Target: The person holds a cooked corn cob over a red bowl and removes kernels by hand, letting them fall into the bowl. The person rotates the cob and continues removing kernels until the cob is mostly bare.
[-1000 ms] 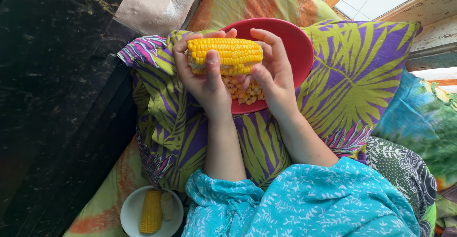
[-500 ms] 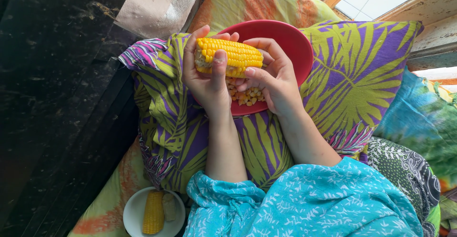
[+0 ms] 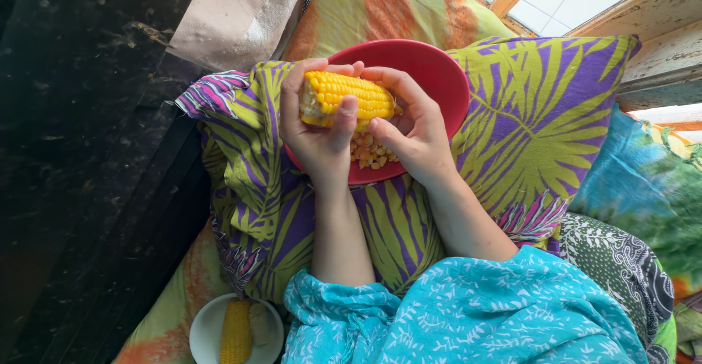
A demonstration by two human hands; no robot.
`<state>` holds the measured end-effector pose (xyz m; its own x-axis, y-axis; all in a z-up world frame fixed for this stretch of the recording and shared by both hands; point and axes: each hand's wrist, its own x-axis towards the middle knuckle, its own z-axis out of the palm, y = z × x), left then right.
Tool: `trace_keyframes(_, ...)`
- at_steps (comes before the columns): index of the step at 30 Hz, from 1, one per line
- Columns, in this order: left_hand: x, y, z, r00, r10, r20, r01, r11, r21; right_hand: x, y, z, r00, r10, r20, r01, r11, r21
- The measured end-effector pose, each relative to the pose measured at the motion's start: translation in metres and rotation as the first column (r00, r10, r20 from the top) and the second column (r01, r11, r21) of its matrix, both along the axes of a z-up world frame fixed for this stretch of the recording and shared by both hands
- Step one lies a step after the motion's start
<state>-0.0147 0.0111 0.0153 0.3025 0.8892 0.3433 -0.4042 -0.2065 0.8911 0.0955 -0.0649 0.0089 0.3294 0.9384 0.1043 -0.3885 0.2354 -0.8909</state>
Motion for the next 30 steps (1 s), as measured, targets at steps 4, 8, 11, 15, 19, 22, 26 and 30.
trace_keyframes(4, 0.001, -0.002, -0.002, 0.986, 0.074, -0.146, -0.056, 0.991, 0.125, -0.001, 0.002, -0.006, 0.997, -0.027, 0.069, 0.027, 1.0, 0.006)
trace_keyframes(8, 0.005, -0.005, -0.001, 0.964, 0.169, -0.207, -0.123, 0.968, 0.218, -0.002, 0.002, -0.01, 0.992, -0.046, 0.121, 0.048, 0.999, -0.015)
trace_keyframes(11, 0.006, -0.007, 0.001, 0.981, 0.156, -0.117, -0.137, 0.979, 0.153, -0.003, 0.003, -0.009, 1.0, 0.006, 0.005, -0.007, 0.998, 0.062)
trace_keyframes(15, 0.008, -0.011, 0.002, 0.983, 0.18, -0.03, -0.176, 0.98, 0.087, -0.007, 0.004, -0.007, 1.0, 0.016, 0.01, -0.017, 0.998, 0.069)
trace_keyframes(19, 0.009, -0.013, 0.002, 0.973, 0.222, -0.061, -0.211, 0.967, 0.144, -0.012, 0.001, -0.007, 0.996, -0.066, 0.06, 0.067, 0.998, -0.006)
trace_keyframes(22, 0.013, -0.017, -0.001, 0.967, 0.242, -0.075, -0.229, 0.962, 0.15, -0.017, 0.002, -0.009, 0.974, -0.155, 0.163, 0.153, 0.988, 0.024)
trace_keyframes(26, 0.018, -0.021, -0.003, 0.957, 0.276, -0.089, -0.256, 0.949, 0.186, -0.021, 0.0, -0.012, 0.967, -0.208, 0.149, 0.204, 0.978, 0.042)
trace_keyframes(30, 0.026, -0.023, 0.001, 0.962, 0.268, -0.052, -0.248, 0.938, 0.243, -0.024, -0.002, -0.016, 0.941, -0.3, 0.159, 0.287, 0.953, 0.102)
